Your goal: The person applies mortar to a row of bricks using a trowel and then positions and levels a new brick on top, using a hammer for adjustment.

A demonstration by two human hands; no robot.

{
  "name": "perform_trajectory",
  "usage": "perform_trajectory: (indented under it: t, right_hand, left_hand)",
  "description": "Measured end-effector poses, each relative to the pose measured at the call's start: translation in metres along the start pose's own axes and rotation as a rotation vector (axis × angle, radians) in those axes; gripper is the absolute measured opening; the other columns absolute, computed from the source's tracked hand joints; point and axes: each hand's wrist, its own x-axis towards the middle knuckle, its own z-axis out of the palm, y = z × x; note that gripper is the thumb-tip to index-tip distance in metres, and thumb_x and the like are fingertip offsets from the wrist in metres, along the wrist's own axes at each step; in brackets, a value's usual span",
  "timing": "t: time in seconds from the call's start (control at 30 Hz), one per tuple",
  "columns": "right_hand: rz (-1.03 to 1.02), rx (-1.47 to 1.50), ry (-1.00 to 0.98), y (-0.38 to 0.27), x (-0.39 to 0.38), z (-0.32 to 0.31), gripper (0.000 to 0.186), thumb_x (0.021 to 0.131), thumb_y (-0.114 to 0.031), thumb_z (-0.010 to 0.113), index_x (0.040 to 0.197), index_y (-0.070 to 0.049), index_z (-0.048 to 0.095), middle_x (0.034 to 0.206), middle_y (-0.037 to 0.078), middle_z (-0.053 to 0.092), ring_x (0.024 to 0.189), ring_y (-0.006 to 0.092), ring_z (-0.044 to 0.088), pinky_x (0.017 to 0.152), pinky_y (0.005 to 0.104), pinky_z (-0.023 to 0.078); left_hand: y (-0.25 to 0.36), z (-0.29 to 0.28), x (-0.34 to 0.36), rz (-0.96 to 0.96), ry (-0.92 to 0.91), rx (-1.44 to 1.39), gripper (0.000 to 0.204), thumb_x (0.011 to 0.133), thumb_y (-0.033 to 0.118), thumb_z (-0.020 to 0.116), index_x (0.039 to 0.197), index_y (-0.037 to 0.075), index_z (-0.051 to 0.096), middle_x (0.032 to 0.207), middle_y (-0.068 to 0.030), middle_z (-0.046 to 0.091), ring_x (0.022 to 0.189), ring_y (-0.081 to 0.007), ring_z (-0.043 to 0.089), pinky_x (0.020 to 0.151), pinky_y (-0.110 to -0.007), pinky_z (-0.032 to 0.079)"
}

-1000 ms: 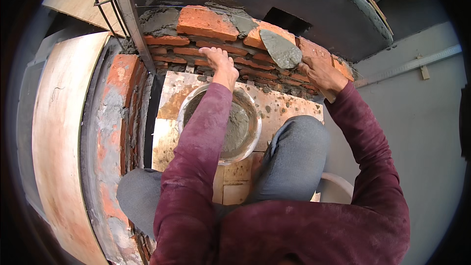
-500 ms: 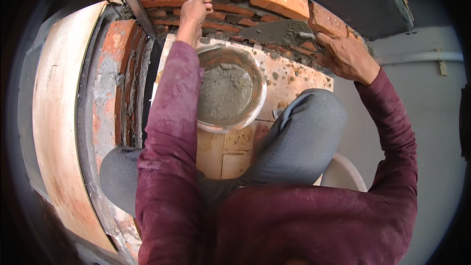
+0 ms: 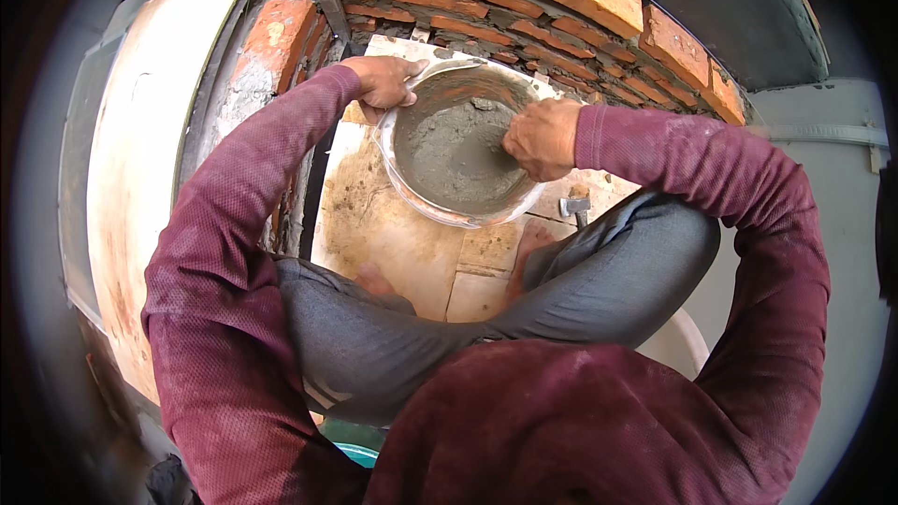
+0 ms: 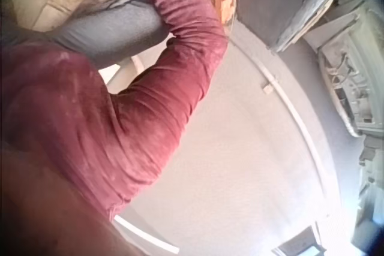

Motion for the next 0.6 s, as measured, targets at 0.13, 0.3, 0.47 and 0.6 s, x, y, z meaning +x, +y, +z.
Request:
perform_trajectory:
  t: [0.13, 0.3, 0.47, 0.6]
  right_hand:
    - [-0.047, 0.256, -0.133, -0.005, -0.008, 0.013, 0.034, 0.091, -0.025, 0.058, 0.099, 0.007, 0.066, 0.086, 0.027, 0.069, 0.086, 0.0401, 0.069, 0.081, 0.0471, 0.058]
    - [-0.03, 0.578, -0.126, 0.025, -0.045, 0.044, 0.036, 0.092, -0.021, 0.064, 0.116, 0.006, 0.064, 0.082, 0.023, 0.068, 0.077, 0.0316, 0.067, 0.073, 0.0415, 0.055]
    - [-0.069, 1.084, -0.075, 0.064, -0.061, 0.107, 0.035, 0.086, -0.009, 0.069, 0.119, 0.0, 0.065, 0.065, 0.002, 0.058, 0.05, 0.0114, 0.05, 0.046, 0.0297, 0.042]
    - [0.023, 1.211, -0.08, 0.078, -0.08, 0.112, 0.051, 0.081, -0.008, 0.074, 0.13, 0.001, 0.061, 0.059, -0.001, 0.052, 0.046, 0.0087, 0.046, 0.042, 0.0275, 0.038]
  left_hand:
    - [0.038, 0.009, -0.007, -0.011, 0.043, -0.04, 0.066, 0.102, 0.021, 0.055, 0.158, 0.011, 0.022, 0.091, -0.0206, 0.072, 0.058, -0.0214, 0.071, 0.055, -0.03, 0.063]
    - [0.055, 0.015, -0.014, 0.106, 0.054, -0.058, 0.056, 0.101, 0.021, 0.055, 0.15, 0.001, 0.036, 0.086, -0.0186, 0.072, 0.057, -0.0213, 0.071, 0.049, -0.029, 0.061]
    - [0.057, 0.02, -0.012, 0.132, 0.038, -0.229, 0.054, 0.101, 0.019, 0.055, 0.149, 0.003, 0.038, 0.088, -0.0175, 0.072, 0.059, -0.0189, 0.07, 0.052, -0.028, 0.062]
    - [0.029, 0.017, -0.015, 0.15, -0.058, -0.272, 0.067, 0.103, 0.028, 0.055, 0.16, 0.015, 0.022, 0.1, -0.0137, 0.068, 0.064, -0.0151, 0.066, 0.062, -0.027, 0.061]
